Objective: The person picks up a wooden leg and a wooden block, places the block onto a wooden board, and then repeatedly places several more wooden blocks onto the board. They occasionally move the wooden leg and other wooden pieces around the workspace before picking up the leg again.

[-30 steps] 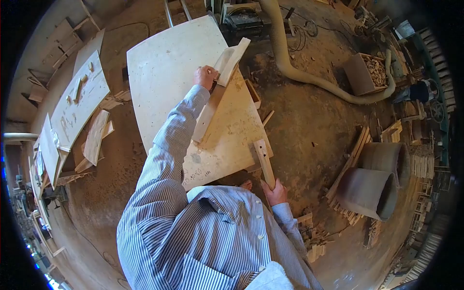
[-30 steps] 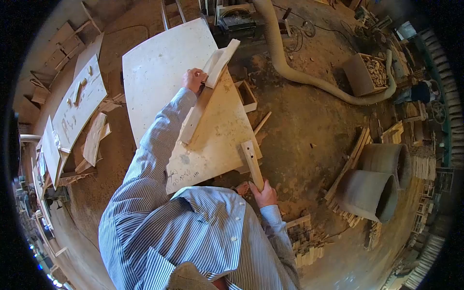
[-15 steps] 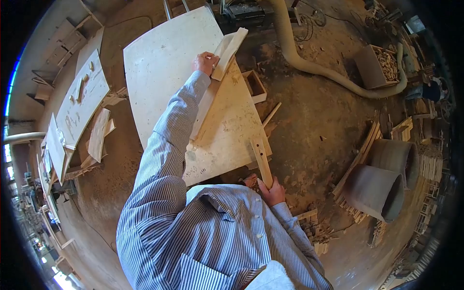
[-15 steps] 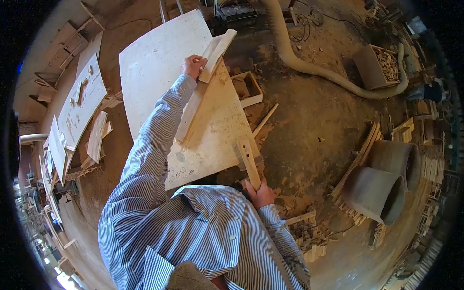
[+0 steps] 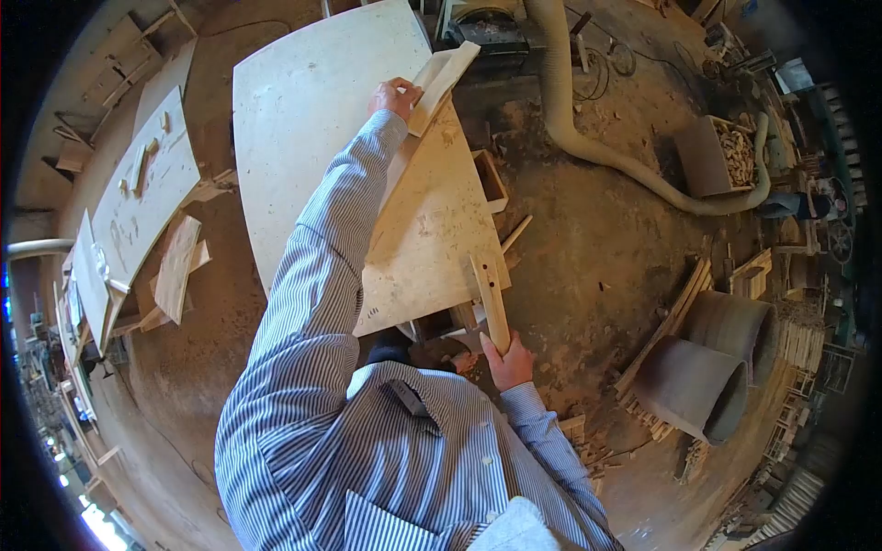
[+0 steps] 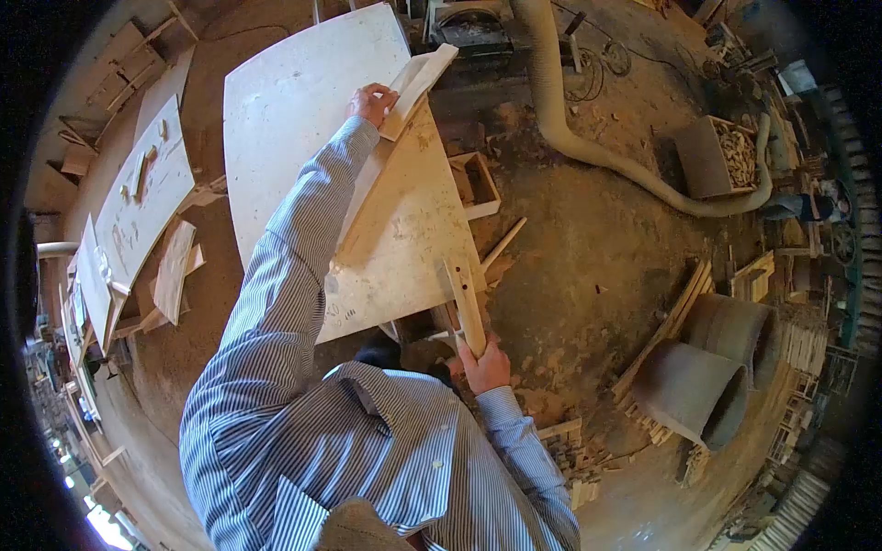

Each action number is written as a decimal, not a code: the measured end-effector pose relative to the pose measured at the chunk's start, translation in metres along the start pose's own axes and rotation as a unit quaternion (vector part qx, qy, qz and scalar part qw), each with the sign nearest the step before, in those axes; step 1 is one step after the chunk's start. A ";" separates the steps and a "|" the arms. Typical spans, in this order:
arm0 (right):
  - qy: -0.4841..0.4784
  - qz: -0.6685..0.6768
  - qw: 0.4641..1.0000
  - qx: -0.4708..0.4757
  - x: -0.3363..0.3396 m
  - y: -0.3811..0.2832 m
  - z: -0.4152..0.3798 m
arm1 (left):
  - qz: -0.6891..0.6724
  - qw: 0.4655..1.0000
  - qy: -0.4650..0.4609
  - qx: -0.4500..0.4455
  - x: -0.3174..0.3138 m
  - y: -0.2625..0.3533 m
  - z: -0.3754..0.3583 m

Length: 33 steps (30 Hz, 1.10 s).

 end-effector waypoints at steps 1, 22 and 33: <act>0.004 -0.004 1.000 -0.001 0.000 -0.008 0.009 | 0.004 1.000 -0.006 -0.002 0.001 0.001 0.012; 0.008 0.000 0.999 -0.047 0.011 -0.079 0.070 | 0.024 0.997 0.034 -0.071 0.012 0.011 0.102; 0.018 -0.011 0.999 -0.031 0.009 -0.078 0.076 | 0.032 0.997 0.034 -0.056 0.015 0.021 0.098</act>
Point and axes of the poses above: each hand's wrist, its own z-axis towards the middle knuckle, its own x-axis out of the back of the hand, y = z × x, the point moved 5 cm from there along z, towards the middle knuckle, and after that the axes turned 4 degrees about -z, right-handed, at the moved point
